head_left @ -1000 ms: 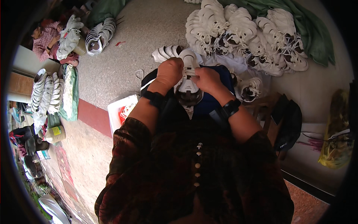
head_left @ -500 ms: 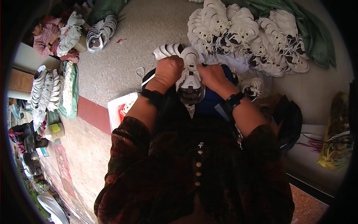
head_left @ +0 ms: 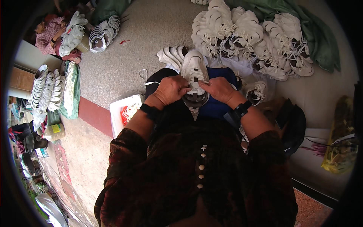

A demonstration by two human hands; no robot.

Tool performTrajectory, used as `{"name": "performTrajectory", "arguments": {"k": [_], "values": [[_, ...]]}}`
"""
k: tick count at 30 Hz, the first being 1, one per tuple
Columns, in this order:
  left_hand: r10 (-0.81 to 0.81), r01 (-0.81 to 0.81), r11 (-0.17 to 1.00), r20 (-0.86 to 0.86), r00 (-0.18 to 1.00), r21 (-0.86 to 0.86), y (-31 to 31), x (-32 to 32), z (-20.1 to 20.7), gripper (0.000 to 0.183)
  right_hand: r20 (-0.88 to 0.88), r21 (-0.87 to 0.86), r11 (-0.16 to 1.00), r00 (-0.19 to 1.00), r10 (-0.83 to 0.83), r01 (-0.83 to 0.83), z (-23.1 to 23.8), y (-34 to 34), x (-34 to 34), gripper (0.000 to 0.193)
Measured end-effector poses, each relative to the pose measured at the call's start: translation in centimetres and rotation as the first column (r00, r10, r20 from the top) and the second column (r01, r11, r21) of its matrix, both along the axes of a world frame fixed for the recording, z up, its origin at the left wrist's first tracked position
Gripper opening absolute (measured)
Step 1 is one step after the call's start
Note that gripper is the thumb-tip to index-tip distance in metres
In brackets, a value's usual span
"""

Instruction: The recorder is lacing white sneakers while sitting on the floor in a shoe manufacturing area.

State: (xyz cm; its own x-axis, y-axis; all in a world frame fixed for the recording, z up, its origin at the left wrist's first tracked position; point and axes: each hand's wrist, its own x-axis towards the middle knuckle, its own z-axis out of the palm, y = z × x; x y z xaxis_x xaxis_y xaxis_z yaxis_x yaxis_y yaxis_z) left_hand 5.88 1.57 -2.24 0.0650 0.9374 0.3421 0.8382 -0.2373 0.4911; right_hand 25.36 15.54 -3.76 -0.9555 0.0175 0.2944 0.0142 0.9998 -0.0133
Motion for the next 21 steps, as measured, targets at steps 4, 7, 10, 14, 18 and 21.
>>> {"name": "performTrajectory", "arguments": {"k": [4,7,10,14,18,21], "values": [[0.183,-0.182,0.983,-0.08,0.98,0.026,0.5,-0.9,-0.5,0.015,-0.032,-0.13,0.987,0.995,-0.096,0.091,-0.2,-0.1,0.6,0.022],[0.242,-0.242,0.97,-0.039,0.97,-0.02,0.2,-2.6,0.1,0.011,-0.006,-0.157,0.975,0.987,-0.162,0.159,-0.5,0.5,2.0,0.019],[0.004,-0.004,1.0,-0.011,1.0,-0.018,-1.1,-4.1,-0.7,0.005,0.037,-0.172,0.951,0.966,-0.254,0.257,0.1,1.3,3.9,0.013],[0.244,-0.163,0.95,0.307,0.92,-0.266,-5.2,-7.9,-1.4,0.005,-0.197,-0.284,0.924,0.927,-0.319,0.257,0.4,4.7,7.9,0.007],[0.497,-0.339,0.845,0.372,0.784,-0.413,-11.6,-14.3,-2.0,0.004,-0.122,-0.378,0.822,0.857,-0.501,0.427,2.9,9.8,14.7,0.011],[0.628,-0.435,0.768,0.418,0.656,-0.47,-17.9,-19.5,-3.0,0.003,0.035,-0.445,0.683,0.773,-0.634,0.58,5.0,13.7,20.4,0.012]]}}
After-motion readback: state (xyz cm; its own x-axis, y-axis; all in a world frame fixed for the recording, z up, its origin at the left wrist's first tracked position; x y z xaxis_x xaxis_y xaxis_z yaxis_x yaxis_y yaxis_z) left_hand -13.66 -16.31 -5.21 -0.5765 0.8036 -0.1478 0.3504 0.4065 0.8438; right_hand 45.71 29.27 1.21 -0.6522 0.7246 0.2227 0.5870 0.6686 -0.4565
